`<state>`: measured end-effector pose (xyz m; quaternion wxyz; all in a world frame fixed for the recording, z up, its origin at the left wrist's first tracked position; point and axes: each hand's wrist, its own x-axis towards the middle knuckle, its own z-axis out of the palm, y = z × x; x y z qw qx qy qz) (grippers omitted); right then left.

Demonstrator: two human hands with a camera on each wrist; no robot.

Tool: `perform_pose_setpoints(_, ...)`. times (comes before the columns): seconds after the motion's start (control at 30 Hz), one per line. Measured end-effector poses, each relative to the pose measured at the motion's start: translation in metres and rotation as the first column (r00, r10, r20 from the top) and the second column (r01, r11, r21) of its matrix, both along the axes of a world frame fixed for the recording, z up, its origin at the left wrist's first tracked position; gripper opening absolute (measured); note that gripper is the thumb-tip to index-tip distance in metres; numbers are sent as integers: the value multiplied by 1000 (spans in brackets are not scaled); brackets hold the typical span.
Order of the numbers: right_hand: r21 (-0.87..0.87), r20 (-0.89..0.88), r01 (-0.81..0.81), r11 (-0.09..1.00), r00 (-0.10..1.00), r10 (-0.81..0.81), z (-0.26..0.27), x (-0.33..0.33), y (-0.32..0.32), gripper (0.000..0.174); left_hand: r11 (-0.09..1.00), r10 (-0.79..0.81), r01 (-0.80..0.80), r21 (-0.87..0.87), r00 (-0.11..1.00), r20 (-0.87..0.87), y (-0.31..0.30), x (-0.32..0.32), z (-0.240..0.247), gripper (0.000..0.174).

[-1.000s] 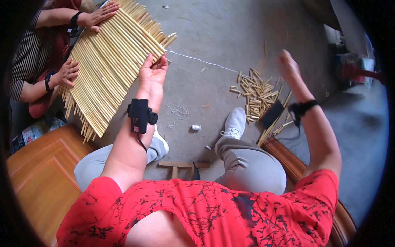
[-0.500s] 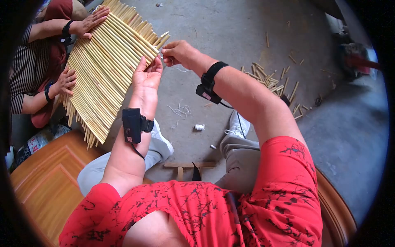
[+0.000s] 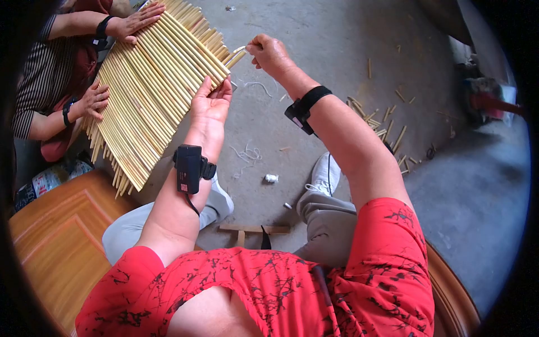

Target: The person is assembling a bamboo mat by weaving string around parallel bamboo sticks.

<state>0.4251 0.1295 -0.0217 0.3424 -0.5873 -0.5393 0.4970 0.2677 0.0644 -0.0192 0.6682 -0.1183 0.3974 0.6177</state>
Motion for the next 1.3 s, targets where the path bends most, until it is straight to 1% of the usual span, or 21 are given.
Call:
perform_pose_setpoints(0.07,80,201,8,997,979,-24,9,-1,-2,13,1000,0,1,-21,1000,10,0,0,0,30)
perform_pose_setpoints(0.1,80,201,4,997,979,-20,6,0,-1,13,1000,3,-3,-21,1000,10,0,1,2,30)
perform_pose_setpoints(0.13,389,420,-83,918,902,-96,3,3,0,12,1000,-1,1,-4,1000,-26,-2,3,5,28)
perform_pose_setpoints(0.17,626,576,-235,744,781,-239,0,5,1,11,1000,-4,5,13,998,-61,-3,4,8,27)
perform_pose_setpoints(0.2,626,576,-236,743,783,-236,8,1,0,11,1000,-1,2,19,998,-61,-3,4,6,27)
perform_pose_setpoints(0.27,707,604,-410,576,774,-190,45,-12,-3,9,999,-1,2,42,999,-36,-6,3,9,27)
perform_pose_setpoints(0.3,720,608,-523,456,792,-52,60,-20,-4,8,998,-4,4,66,1000,-11,-7,4,11,27)
perform_pose_setpoints(0.37,856,277,-343,385,936,218,85,-44,-11,11,998,63,-63,-7,995,79,-2,3,3,27)
perform_pose_setpoints(0.43,726,-21,-142,673,973,229,85,-42,-8,12,999,52,-52,-4,996,67,-4,3,8,31)
perform_pose_setpoints(0.5,456,-359,196,868,933,-22,66,-23,3,9,998,-5,3,59,1000,24,-6,0,3,30)
perform_pose_setpoints(0.53,259,-248,254,932,950,-189,59,-12,2,12,998,10,-8,57,1000,-27,-4,2,2,30)
perform_pose_setpoints(0.57,261,-244,250,932,952,-187,41,-4,-2,12,1000,0,1,27,1000,-30,-3,2,2,29)
perform_pose_setpoints(0.63,-55,-246,173,983,952,-181,-4,3,-14,15,999,-15,16,33,999,-41,-3,3,8,27)
perform_pose_setpoints(0.67,-56,-247,172,983,952,-181,-9,-2,-20,15,999,-14,15,33,999,-43,-3,3,6,27)
perform_pose_setpoints(0.73,-329,-481,-25,944,865,-145,-15,-17,-40,16,1000,16,-16,18,1000,-11,-2,2,1,27)
perform_pose_setpoints(0.77,-332,-484,-24,943,862,-149,-19,-22,-41,16,1000,13,-13,16,1000,-15,-2,1,-1,27)
perform_pose_setpoints(0.83,-425,-663,-232,875,738,-126,-20,-28,-39,17,1000,30,-29,-8,999,25,0,0,-4,28)
perform_pose_setpoints(1.1,-419,-652,-231,878,749,-114,-21,-6,-49,8,999,48,-48,-9,999,-11,-2,3,5,27)
perform_pose_setpoints(1.2,-379,-605,-241,893,795,-42,-21,-5,-46,8,999,36,-36,0,999,-13,-2,3,5,26)
perform_pose_setpoints(1.27,-282,-347,-149,948,937,43,-23,-13,-44,8,1000,29,-29,6,1000,-8,-1,1,2,26)
perform_pose_setpoints(1.3,-283,-350,-149,947,936,43,-26,-17,-42,8,999,40,-40,-6,999,7,-1,2,2,26)
